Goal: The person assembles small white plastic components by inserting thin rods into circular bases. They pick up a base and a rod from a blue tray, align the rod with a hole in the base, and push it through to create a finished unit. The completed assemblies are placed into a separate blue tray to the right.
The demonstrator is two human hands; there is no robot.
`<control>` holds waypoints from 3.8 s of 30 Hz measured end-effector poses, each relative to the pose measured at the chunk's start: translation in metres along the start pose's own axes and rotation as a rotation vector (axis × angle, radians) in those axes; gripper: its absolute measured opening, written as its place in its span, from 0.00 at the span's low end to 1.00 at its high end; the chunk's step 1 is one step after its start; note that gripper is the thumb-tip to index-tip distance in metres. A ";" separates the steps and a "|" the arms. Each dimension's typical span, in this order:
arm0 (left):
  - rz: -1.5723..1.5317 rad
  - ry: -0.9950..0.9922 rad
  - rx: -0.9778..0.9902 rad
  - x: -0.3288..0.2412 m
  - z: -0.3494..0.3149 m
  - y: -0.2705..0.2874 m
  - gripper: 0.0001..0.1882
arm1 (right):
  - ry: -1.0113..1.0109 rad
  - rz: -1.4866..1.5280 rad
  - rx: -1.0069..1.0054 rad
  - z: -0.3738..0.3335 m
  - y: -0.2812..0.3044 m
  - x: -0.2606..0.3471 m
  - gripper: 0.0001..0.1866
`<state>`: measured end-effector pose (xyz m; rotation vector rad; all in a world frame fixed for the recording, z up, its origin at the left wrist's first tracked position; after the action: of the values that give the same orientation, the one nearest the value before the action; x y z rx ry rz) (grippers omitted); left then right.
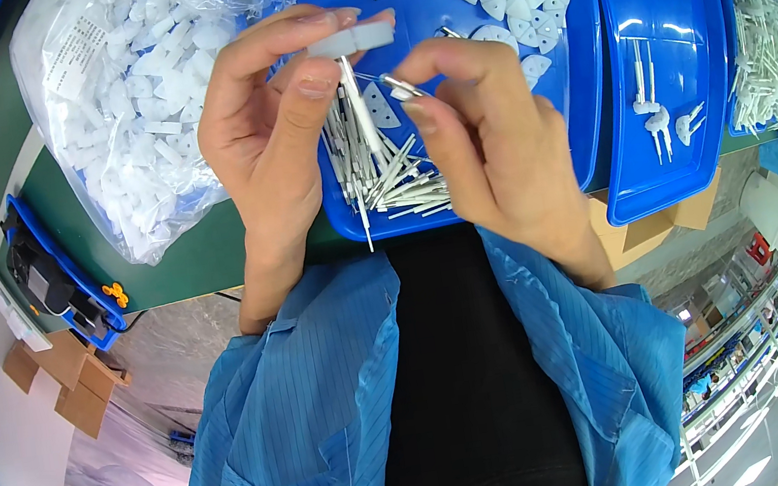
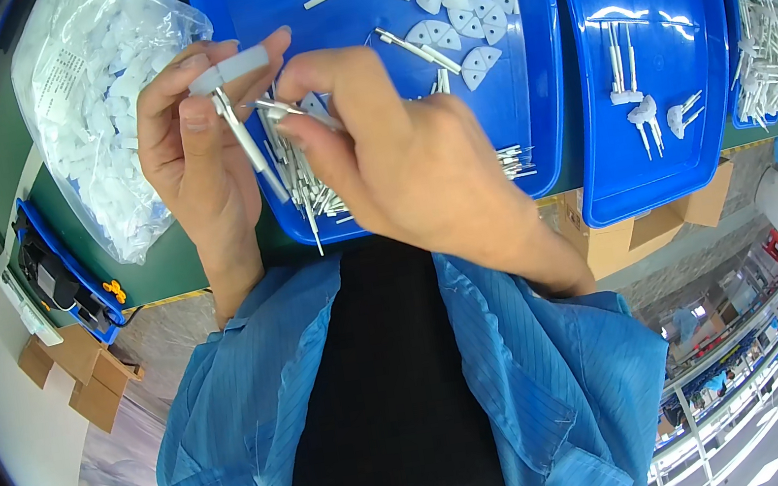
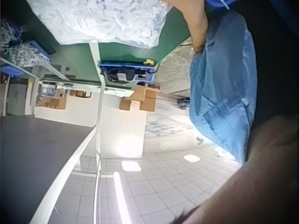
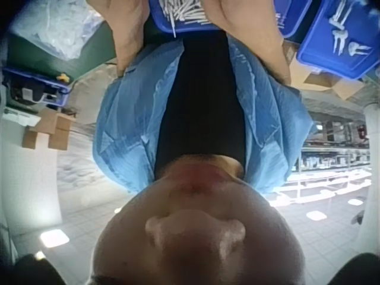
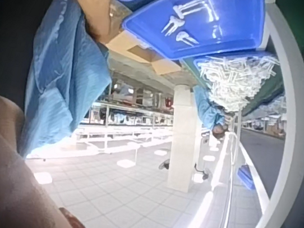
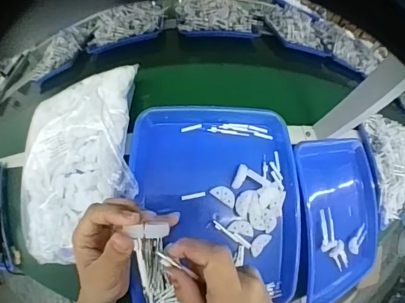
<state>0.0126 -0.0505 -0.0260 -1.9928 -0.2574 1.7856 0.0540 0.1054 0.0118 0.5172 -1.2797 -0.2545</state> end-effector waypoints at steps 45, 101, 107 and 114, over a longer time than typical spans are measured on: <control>0.395 -0.386 0.185 -0.023 -0.007 -0.011 0.19 | 0.461 0.006 -0.261 -0.008 -0.015 -0.019 0.14; 0.039 0.047 0.029 -0.002 -0.008 -0.007 0.10 | -0.032 0.052 -0.213 -0.005 -0.002 -0.002 0.05; 0.041 0.010 0.060 -0.001 -0.007 -0.007 0.11 | -0.031 -0.046 -0.222 -0.008 0.001 0.003 0.04; 0.340 -0.146 0.143 -0.013 -0.007 -0.010 0.14 | 0.045 0.042 -0.176 -0.007 -0.002 0.001 0.05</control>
<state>0.0188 -0.0491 -0.0095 -1.8930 0.1718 2.0953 0.0613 0.1046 0.0103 0.3430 -1.2105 -0.3155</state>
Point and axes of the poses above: each hand's wrist, its own z-axis towards the middle knuckle, its own y-axis out of the back of the hand, x = y × z, the point moved 4 cm from there along z, towards the middle knuckle, and after that the axes turned 11 degrees about y, right-handed, at the moved point
